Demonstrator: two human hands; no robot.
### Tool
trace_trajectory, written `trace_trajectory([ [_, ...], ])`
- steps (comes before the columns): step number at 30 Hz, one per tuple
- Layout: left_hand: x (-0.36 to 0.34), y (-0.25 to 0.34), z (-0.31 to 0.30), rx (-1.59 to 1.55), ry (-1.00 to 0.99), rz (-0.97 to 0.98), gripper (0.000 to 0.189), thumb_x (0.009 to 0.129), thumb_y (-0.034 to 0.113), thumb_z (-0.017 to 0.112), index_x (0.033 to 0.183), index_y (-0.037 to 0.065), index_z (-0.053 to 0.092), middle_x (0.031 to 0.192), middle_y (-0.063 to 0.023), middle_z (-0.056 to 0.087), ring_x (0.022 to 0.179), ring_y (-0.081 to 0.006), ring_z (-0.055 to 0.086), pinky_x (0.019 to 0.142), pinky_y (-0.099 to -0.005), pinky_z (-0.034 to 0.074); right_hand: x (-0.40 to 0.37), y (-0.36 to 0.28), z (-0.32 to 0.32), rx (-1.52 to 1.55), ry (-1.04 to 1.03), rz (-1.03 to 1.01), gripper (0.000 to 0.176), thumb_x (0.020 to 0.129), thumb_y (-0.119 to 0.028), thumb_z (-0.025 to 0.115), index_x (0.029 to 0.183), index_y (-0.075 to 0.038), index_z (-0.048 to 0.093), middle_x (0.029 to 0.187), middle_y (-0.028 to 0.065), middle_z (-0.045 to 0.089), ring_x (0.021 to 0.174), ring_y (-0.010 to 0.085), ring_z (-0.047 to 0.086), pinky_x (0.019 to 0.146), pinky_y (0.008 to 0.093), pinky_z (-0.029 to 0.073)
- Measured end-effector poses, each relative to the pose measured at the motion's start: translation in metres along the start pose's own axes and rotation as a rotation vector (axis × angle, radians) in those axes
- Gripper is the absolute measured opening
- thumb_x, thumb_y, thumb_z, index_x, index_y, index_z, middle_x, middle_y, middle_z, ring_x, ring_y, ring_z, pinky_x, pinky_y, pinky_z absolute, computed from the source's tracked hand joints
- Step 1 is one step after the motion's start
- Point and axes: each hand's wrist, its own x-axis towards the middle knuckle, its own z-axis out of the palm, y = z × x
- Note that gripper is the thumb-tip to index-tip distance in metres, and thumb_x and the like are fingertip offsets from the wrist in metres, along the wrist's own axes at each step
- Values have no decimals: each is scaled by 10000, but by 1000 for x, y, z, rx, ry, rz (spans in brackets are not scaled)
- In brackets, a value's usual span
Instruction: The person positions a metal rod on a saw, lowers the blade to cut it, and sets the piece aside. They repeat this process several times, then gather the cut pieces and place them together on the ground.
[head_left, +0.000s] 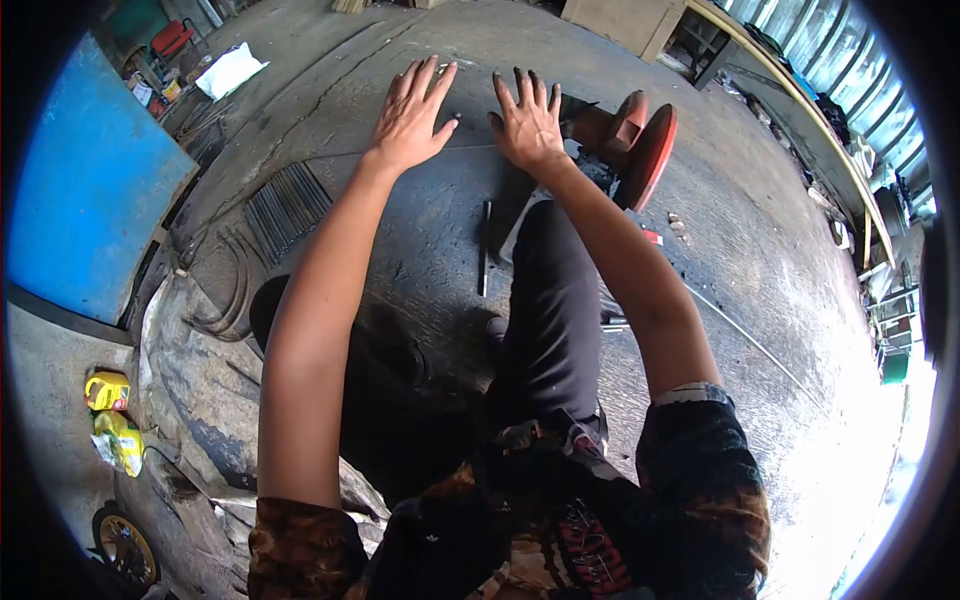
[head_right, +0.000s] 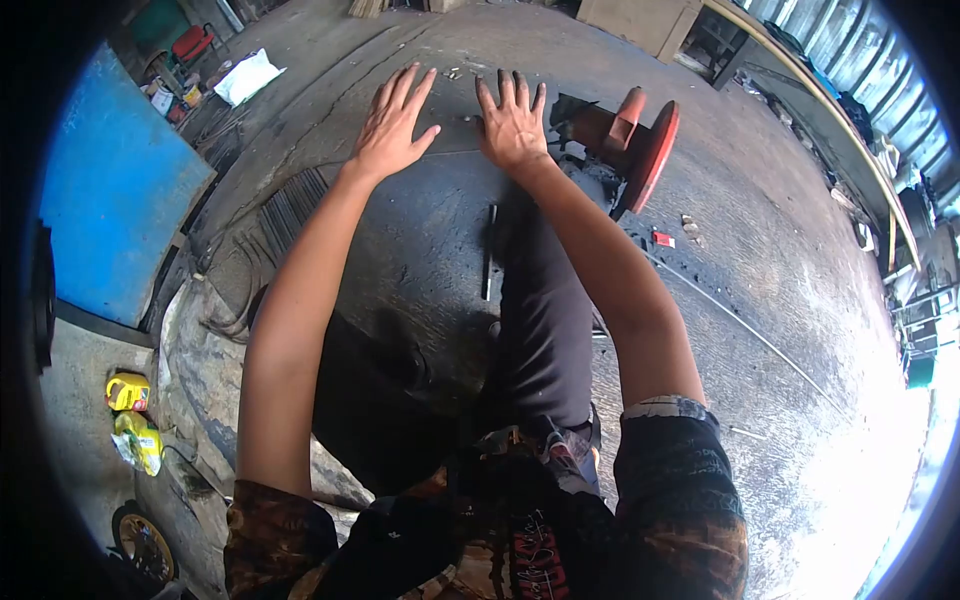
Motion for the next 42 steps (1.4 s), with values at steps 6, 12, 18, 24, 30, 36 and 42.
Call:
trace_trajectory([
  [6,13,19,20,-169,110,34,730,831,276,691,1451,88,355,1454,-174,357,1323,-351,376,1106,-427,341,-11,27,-6,-29,21,25,656,862,-323,603,1446,-142,365,1462,208,340,1369,405,288,1083,671,191],
  [12,28,38,55,-251,158,98,742,833,295,691,1459,95,345,1454,-168,368,1312,-357,391,1098,-435,349,-31,71,-21,-71,111,138,632,889,-359,564,1443,-131,362,1444,254,330,1361,440,274,1074,687,167],
  [18,55,79,89,-373,165,163,765,841,304,683,1478,95,316,1478,-177,336,1343,-368,344,1124,-447,297,-61,134,-46,-60,289,338,600,921,-332,502,1461,-138,329,1447,276,303,1343,454,284,1123,553,196],
  [24,80,141,122,-382,94,306,736,877,257,640,1507,158,273,1547,-143,235,1403,-325,291,1123,-503,283,-93,186,-33,8,-234,681,764,921,-356,501,1536,-210,70,1535,281,143,1303,516,363,1004,579,409],
  [30,93,180,153,-382,29,356,803,869,252,636,1534,170,194,1600,-105,103,1435,-298,245,1123,-526,276,-111,203,-7,87,-288,612,841,930,-296,539,1528,-143,-31,1511,285,237,1258,501,435,1013,534,423],
  [36,118,186,160,-285,43,291,839,850,266,656,1531,127,185,1592,-142,102,1432,-288,249,1116,-515,271,-111,257,23,145,-298,690,1086,846,-470,629,1496,-236,-210,1436,401,261,1242,504,463,1029,535,405],
  [42,146,189,153,-319,-178,208,839,866,116,558,1544,134,63,1611,-130,-2,1478,-325,82,1157,-543,168,-84,258,15,-276,-205,229,734,911,-311,553,1485,-60,169,1444,296,357,1261,453,418,1019,525,372],
])
